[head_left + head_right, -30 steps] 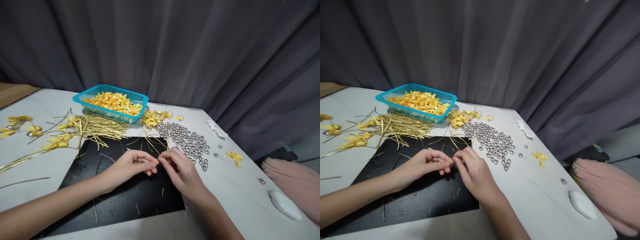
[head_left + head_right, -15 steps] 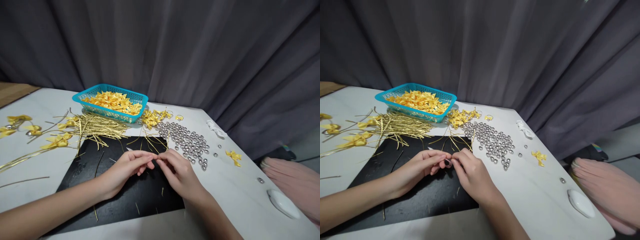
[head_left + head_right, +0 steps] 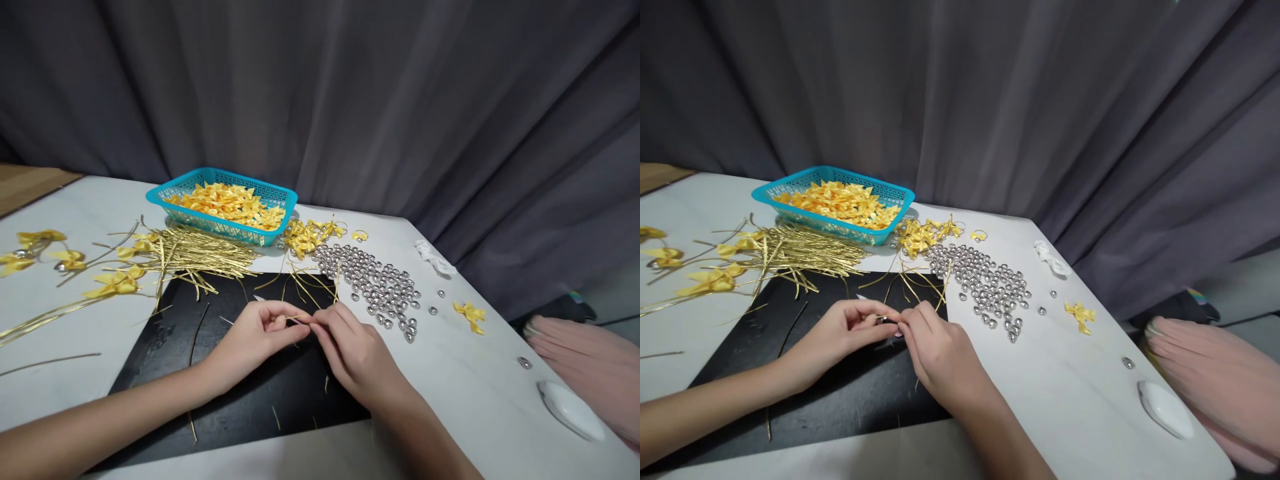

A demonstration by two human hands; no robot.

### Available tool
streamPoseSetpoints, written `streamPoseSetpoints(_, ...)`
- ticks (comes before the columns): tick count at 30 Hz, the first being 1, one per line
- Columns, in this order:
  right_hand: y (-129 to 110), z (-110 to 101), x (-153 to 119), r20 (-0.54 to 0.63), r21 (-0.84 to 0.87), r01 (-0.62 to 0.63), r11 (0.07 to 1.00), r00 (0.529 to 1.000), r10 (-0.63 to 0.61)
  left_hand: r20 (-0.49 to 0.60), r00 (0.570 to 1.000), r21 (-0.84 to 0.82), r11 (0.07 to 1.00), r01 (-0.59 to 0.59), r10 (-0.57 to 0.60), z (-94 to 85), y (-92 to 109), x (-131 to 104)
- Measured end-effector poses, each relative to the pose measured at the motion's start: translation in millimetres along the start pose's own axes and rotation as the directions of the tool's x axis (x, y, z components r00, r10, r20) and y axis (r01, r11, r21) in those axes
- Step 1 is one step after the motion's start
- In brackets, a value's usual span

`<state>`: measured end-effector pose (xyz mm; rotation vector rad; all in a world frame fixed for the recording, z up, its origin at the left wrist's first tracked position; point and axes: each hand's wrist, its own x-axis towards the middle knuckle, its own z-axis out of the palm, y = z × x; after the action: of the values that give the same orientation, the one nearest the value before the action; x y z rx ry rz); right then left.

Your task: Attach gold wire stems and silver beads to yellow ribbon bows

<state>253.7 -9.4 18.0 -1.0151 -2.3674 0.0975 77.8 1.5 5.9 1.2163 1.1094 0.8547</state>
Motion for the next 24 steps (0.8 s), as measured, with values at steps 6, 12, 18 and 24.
streamPoseSetpoints(6, -2, 1, 1, -0.013, 0.103, -0.022, 0.994, 1.0, 0.023, -0.009, 0.989, 0.218, 0.965, -0.143, 0.148, -1.2, 0, 1)
streamPoseSetpoints(12, -5, 10, 3, 0.07, 0.586, -0.403, 0.703, 0.89, 0.451, 0.005, 0.983, 0.187, 0.966, -0.18, 0.182, -1.7, 3, 0)
streamPoseSetpoints(18, -8, 9, 9, 0.369, 0.827, -0.536, 0.169, 0.745, 0.555, 0.043, 0.987, 0.106, 0.982, -0.159, 0.156, -1.5, 3, -1)
streamPoseSetpoints(24, -8, 13, 8, 0.365, 0.879, -0.476, 0.026, 0.706, 0.607, 0.043, 0.99, -0.017, 0.991, -0.131, 0.132, 0.6, 4, -4)
